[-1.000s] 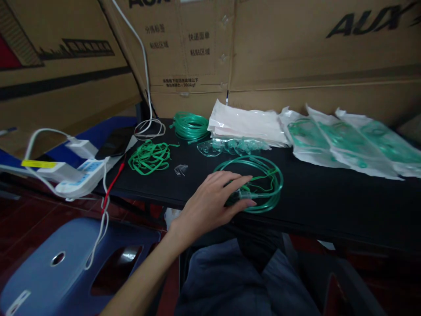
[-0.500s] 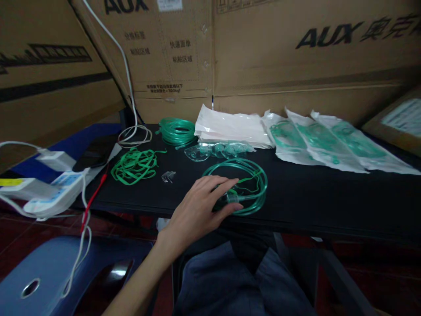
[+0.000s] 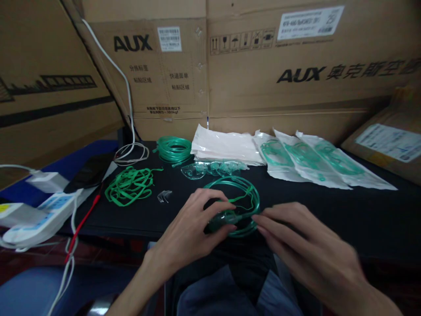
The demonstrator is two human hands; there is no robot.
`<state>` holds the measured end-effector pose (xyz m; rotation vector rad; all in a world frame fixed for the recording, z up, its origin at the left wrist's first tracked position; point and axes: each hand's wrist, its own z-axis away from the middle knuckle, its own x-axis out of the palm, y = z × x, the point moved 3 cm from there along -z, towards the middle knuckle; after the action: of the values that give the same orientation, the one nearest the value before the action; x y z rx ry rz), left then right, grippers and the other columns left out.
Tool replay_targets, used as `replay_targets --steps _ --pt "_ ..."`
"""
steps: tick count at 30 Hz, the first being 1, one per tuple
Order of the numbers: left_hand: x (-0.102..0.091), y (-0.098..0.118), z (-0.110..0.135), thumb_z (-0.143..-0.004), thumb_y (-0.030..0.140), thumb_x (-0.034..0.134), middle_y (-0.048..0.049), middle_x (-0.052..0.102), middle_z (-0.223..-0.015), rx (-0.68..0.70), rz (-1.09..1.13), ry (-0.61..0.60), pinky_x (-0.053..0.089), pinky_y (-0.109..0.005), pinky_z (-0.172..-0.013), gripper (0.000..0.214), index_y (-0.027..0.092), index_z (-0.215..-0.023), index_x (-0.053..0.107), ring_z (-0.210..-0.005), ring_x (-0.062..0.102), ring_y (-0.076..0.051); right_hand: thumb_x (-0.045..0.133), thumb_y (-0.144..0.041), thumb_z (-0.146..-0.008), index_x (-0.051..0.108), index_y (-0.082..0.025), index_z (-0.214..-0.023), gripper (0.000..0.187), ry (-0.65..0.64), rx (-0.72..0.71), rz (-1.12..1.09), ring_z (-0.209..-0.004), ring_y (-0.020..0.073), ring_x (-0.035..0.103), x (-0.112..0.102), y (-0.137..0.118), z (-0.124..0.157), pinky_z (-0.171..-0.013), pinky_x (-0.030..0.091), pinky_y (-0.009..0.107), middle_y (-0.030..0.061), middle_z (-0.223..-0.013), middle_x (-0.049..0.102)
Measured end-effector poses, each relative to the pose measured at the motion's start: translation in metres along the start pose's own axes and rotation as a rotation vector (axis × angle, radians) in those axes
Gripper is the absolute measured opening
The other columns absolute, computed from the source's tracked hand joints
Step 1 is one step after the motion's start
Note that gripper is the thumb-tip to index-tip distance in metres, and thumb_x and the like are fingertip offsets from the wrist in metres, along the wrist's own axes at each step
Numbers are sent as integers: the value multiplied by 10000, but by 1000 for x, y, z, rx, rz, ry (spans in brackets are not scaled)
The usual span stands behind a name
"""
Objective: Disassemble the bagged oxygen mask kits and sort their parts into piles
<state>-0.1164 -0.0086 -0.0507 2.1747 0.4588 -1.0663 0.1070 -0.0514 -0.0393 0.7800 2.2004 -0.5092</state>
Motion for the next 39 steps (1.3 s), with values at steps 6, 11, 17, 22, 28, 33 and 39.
replay_targets --steps 6,11,17,22,28,33,39 --pt "-3 0 -2 -969 300 634 -47 638 -1146 30 -45 -5 485 -378 -902 179 249 -1141 646 -1049 567 -214 574 -136 -987 638 -170 -1165 192 -59 90 -53 -998 260 572 43 11 -7 -831 540 420 105 -1090 684" --pt "-3 -4 -7 -977 260 617 -17 637 -1230 -15 -39 -78 448 -405 -1020 238 285 -1214 603 -1135 573 -205 616 -161 -966 673 -196 -1081 132 -82 154 -103 -967 271 570 50 18 -3 -784 519 407 93 -1028 681" --pt "-6 -4 -21 -949 343 660 -7 590 -1255 -75 -92 -209 474 -428 -1007 307 343 -1251 604 -1126 584 -217 625 -162 -961 659 -223 -1042 107 -68 178 -104 -934 264 562 55 19 -6 -769 464 388 80 -1031 653" --pt "-15 -4 -37 -930 344 678 -24 572 -1227 -10 -76 -278 484 -403 -1006 282 321 -1209 641 -1134 574 -213 561 -169 -1008 610 -215 -1083 101 -1 149 -137 -904 222 577 55 14 -7 -796 424 361 45 -1003 675" --pt "-17 -8 -45 -891 320 725 -31 571 -1358 102 5 -302 437 -390 -1101 236 283 -1121 687 -1265 545 -228 517 -179 -1038 592 -205 -1092 96 42 134 -162 -828 178 584 52 13 -8 -784 414 323 22 -934 680" --pt "-11 -7 -42 -935 253 672 -19 657 -1228 90 118 -318 518 -292 -977 210 257 -1145 678 -1083 663 -166 514 -221 -1049 619 -207 -1089 114 36 146 -189 -782 157 592 48 13 -9 -761 407 313 13 -889 678" --pt "-5 -13 -39 -927 228 688 -34 678 -1198 122 209 -277 515 -297 -1000 199 242 -1124 670 -1131 649 -177 507 -220 -1053 660 -201 -1029 156 46 122 -155 -715 149 588 50 15 -9 -704 334 328 13 -839 702"
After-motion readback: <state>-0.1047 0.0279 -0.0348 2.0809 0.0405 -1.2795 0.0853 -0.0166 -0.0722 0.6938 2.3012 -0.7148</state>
